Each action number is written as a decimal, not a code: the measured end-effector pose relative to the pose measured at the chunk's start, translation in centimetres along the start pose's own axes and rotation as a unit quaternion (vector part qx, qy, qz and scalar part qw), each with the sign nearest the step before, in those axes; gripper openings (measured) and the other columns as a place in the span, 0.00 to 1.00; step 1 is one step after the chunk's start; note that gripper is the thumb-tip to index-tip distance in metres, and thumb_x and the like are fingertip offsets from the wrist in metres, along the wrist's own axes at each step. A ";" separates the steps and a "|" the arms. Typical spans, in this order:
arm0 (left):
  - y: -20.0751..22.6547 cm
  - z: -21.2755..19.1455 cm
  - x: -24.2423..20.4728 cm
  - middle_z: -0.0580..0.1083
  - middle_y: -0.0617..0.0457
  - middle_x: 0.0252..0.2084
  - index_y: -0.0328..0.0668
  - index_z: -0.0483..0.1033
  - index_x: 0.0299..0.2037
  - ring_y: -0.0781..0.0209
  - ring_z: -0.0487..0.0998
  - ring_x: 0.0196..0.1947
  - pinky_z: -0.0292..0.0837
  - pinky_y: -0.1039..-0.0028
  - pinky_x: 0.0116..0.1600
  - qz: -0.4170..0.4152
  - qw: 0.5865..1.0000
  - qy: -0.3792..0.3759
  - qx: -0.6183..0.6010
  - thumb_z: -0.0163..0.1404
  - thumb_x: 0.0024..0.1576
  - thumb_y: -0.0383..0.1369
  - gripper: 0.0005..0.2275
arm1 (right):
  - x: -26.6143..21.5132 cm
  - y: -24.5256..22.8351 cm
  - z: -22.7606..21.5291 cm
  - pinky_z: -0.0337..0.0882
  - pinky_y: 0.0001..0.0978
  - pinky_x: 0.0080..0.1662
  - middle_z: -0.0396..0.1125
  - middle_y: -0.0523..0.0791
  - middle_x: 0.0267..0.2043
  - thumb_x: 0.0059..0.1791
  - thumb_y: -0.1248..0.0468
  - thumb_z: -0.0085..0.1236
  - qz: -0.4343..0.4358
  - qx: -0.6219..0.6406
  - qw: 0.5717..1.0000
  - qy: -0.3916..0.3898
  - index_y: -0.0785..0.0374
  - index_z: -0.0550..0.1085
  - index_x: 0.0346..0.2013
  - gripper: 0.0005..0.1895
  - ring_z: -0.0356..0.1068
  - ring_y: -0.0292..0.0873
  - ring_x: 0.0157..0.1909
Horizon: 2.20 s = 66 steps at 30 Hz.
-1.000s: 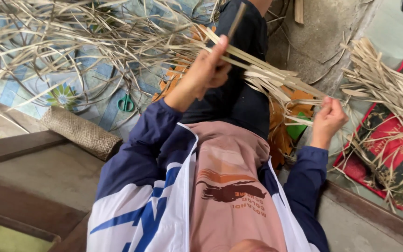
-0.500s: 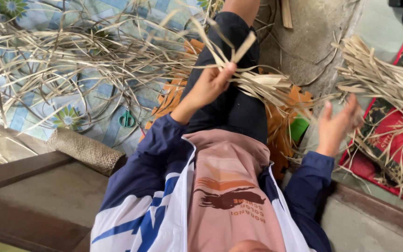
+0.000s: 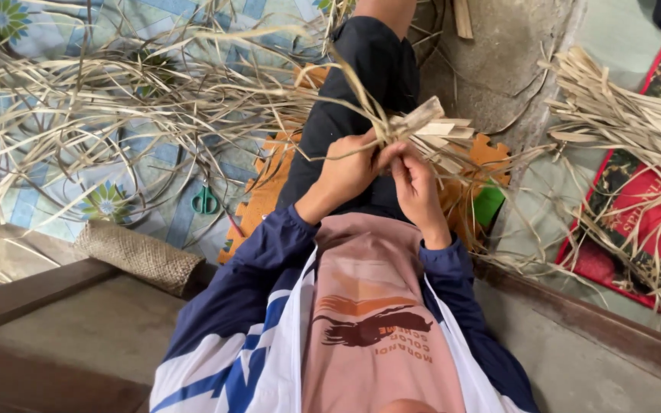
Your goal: Stripping thin fibers from bamboo stalks to prepare them for weaving or other uses.
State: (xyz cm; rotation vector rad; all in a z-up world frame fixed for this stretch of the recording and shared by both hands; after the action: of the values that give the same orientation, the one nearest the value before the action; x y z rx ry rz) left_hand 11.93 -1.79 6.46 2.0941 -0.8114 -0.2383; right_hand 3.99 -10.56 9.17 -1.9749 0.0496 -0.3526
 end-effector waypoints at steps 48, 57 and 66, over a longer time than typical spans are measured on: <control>1.2 8.8 -1.9 0.53 0.60 0.18 0.43 0.62 0.27 0.72 0.55 0.07 0.45 0.79 0.09 -0.249 0.732 -0.124 -0.622 0.47 0.65 0.49 0.20 | -2.9 2.9 -5.3 0.72 0.40 0.34 0.63 0.48 0.25 0.62 0.61 0.50 -0.039 -0.326 0.921 0.207 0.60 0.71 0.32 0.14 0.71 0.59 0.30; 1.7 -1.2 -1.1 0.45 0.67 0.19 0.53 0.52 0.24 0.83 0.47 0.08 0.45 0.93 0.08 -0.254 0.659 -0.186 -0.683 0.42 0.66 0.51 0.21 | -6.0 11.3 -11.2 0.73 0.47 0.33 0.71 0.48 0.27 0.57 0.67 0.55 -0.042 -0.414 0.886 0.203 0.57 0.74 0.34 0.07 0.74 0.59 0.30; 0.4 -15.4 -2.5 0.57 0.69 0.28 0.55 0.71 0.65 0.80 0.50 0.16 0.44 0.91 0.13 -0.070 0.555 -0.173 -0.811 0.41 0.76 0.36 0.11 | -9.1 18.6 -16.6 0.75 0.44 0.35 0.75 0.49 0.29 0.61 0.65 0.54 -0.023 -0.460 0.859 0.221 0.57 0.76 0.35 0.10 0.77 0.58 0.33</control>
State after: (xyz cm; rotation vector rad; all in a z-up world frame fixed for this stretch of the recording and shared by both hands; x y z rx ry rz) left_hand 16.54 9.66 15.94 0.2624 -0.2471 -1.0328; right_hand -6.82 -31.39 -3.31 -2.7907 0.5577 -0.9427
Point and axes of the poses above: each hand's wrist, its own x-axis towards the middle knuckle, its own z-axis out of the palm, y = z × x, the point moved 9 cm from there along x, towards the middle knuckle
